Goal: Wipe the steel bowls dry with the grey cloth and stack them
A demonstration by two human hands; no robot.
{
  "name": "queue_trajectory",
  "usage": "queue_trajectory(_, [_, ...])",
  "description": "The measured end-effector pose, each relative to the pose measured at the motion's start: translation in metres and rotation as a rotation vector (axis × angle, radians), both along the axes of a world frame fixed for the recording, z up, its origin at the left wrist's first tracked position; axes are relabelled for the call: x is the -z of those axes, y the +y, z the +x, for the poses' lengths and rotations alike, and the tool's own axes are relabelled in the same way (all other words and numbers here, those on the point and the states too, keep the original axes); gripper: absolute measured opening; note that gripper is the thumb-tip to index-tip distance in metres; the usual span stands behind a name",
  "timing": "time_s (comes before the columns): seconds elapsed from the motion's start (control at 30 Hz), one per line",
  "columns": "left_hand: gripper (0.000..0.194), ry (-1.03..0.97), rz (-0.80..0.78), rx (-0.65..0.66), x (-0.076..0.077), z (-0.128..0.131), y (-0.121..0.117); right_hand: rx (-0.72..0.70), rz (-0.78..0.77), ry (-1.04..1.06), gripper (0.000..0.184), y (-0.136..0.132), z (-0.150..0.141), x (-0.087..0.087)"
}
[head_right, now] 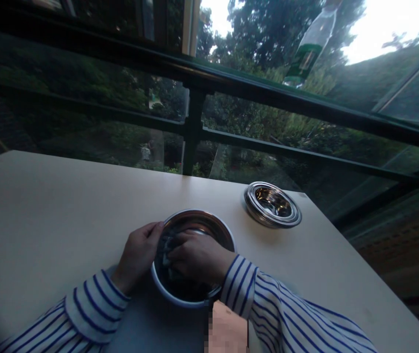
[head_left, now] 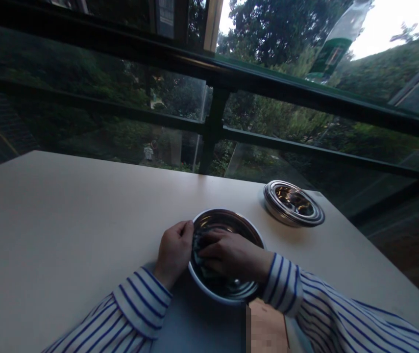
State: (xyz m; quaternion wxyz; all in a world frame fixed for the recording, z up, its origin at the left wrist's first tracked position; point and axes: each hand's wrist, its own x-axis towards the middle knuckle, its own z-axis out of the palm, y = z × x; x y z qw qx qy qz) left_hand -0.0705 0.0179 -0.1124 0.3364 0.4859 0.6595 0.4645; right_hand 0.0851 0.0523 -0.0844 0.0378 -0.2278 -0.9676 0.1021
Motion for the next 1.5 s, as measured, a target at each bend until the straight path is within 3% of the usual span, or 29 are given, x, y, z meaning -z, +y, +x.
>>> queue_trajectory(0.17, [0.034, 0.004, 0.013, 0.023, -0.001, 0.000, 0.001, 0.141, 0.048, 0.017, 0.020, 0.014, 0.009, 0.002])
queue_trajectory(0.37, [0.034, 0.027, 0.019, 0.001, -0.003, 0.000, 0.001, 0.026, 0.022, 0.008, 0.012, 0.003, -0.004, 0.003])
queue_trajectory(0.57, [0.034, 0.028, 0.025, 0.032, -0.001, -0.001, 0.003, 0.148, 0.076, 0.001, 0.016, 0.014, 0.007, 0.000])
queue_trajectory(0.77, [0.032, 0.053, 0.035, 0.014, -0.003, -0.002, 0.004, 0.015, 0.037, 0.006, 0.011, 0.001, -0.006, 0.001])
queue_trajectory(0.97, [0.034, 0.041, 0.030, 0.020, 0.000, -0.002, 0.004, 0.123, 0.072, 0.004, 0.015, 0.010, 0.005, 0.003])
queue_trajectory(1.13, [0.033, 0.042, 0.030, 0.005, -0.001, -0.001, 0.004, -0.032, -0.007, 0.000, 0.009, -0.001, 0.004, 0.000])
queue_trajectory(1.33, [0.033, 0.053, 0.034, -0.005, -0.002, -0.001, 0.003, 0.152, 0.022, 0.058, 0.019, 0.013, -0.004, 0.007])
queue_trajectory(1.5, [0.033, 0.056, 0.028, -0.010, -0.002, 0.000, 0.002, -0.052, -0.100, 0.011, 0.014, -0.002, 0.000, -0.003])
